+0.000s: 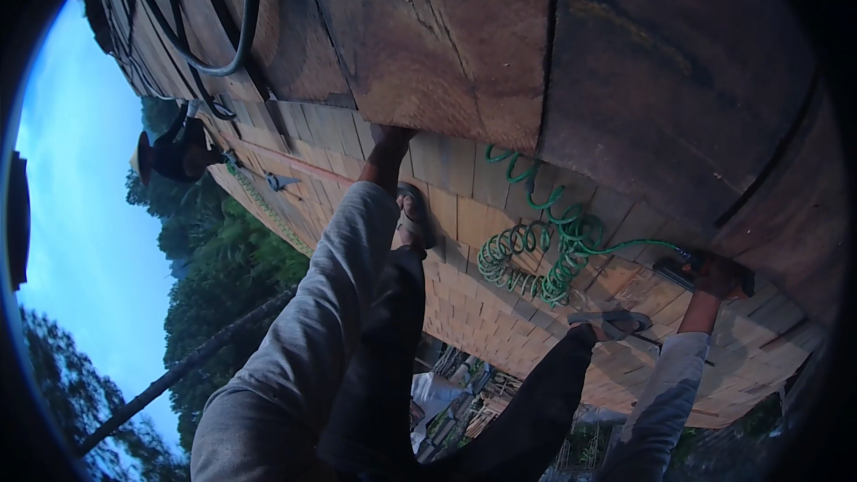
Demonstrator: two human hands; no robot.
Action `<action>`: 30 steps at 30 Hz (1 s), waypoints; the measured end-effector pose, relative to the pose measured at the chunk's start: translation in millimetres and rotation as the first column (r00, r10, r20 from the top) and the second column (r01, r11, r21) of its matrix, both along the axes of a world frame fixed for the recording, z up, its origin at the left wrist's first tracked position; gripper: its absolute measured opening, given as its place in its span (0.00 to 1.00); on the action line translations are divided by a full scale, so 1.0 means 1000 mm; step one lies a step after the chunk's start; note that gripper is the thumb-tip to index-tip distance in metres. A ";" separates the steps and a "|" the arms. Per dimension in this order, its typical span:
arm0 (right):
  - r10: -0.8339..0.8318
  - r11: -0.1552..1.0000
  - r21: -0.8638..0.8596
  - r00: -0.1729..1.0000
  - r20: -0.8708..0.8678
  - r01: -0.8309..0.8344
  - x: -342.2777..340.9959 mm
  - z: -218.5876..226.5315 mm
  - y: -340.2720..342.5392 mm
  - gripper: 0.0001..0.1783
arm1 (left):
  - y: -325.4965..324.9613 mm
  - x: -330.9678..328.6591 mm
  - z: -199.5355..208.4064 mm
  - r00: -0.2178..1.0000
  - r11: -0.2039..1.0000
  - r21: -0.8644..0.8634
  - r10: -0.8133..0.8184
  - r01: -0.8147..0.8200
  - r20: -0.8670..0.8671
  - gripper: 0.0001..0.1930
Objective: The person installs wooden shingles on a curved roof structure using a pneumatic nail gun, positioning shingles one at a time and securing them with fasteners.
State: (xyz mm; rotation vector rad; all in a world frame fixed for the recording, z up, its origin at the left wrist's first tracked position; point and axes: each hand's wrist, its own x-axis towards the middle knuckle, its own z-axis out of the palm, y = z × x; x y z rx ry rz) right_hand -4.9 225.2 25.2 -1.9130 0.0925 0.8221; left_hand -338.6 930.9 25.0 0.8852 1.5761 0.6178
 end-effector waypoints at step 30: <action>0.131 0.960 -0.263 0.986 0.102 -0.100 0.027 -0.150 -0.158 0.25 | -0.041 0.015 0.015 0.963 0.988 0.142 0.016 -0.055 0.267 0.17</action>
